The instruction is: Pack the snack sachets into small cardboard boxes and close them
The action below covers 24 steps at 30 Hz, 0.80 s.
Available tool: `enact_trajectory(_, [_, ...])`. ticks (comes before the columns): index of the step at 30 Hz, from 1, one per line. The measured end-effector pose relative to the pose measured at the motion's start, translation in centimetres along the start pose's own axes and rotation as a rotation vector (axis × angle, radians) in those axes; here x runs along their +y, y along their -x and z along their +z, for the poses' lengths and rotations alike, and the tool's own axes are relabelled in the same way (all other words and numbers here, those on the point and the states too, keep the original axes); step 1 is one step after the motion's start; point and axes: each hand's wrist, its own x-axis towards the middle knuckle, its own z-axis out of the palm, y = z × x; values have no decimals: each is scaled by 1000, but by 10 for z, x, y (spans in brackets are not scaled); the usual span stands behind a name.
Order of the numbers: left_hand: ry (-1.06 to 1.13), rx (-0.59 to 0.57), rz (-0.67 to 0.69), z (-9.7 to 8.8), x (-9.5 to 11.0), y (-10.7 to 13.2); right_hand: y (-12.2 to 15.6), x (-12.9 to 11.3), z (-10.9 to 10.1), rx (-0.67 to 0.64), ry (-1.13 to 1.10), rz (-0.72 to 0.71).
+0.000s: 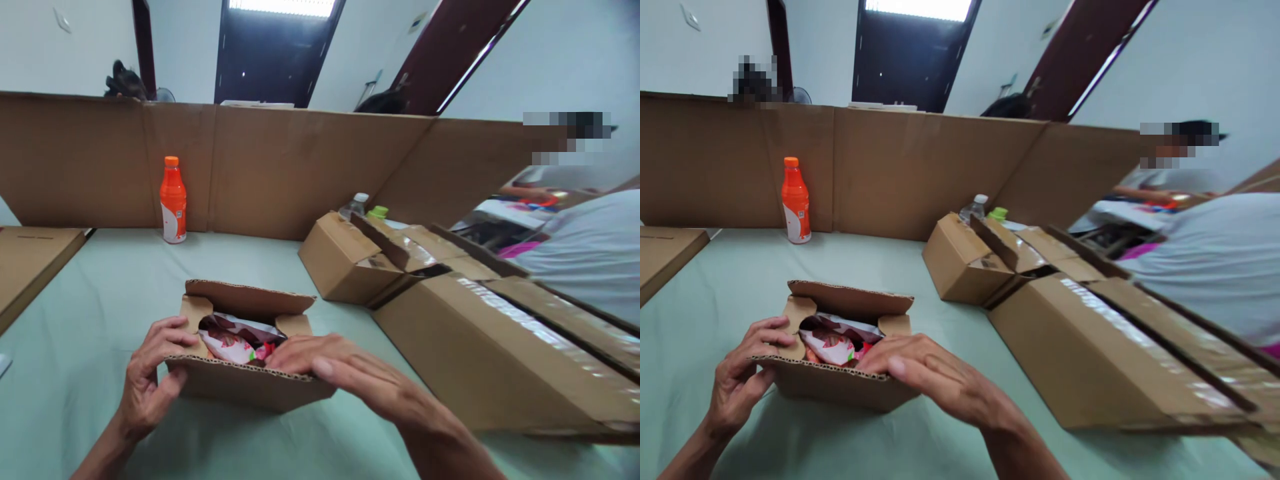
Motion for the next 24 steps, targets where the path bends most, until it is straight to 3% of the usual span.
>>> enact_trajectory(3, [-10, 10, 5, 1, -5, 4, -11, 2, -7, -18, 22, 127])
enact_trajectory(5, [-9, 3, 8, 0, -7, 6, -21, 0, -11, -97, 50, 152])
enact_trajectory(9, [-2, -11, 8, -2, -7, 8, -35, -6, -20, -373, -14, 43])
enact_trajectory(11, [-1, -13, -1, -1, -7, 8, -37, -6, -22, -452, -95, -23])
enact_trajectory(15, [13, -9, 2, 1, -7, 8, -37, -1, -20, -415, -141, 19])
enact_trajectory(20, [26, -17, 12, 1, -9, 8, -44, 3, -10, -359, 44, 54])
enact_trajectory(24, [26, -16, 14, 0, -10, 9, -52, 0, 3, -214, 252, 82])
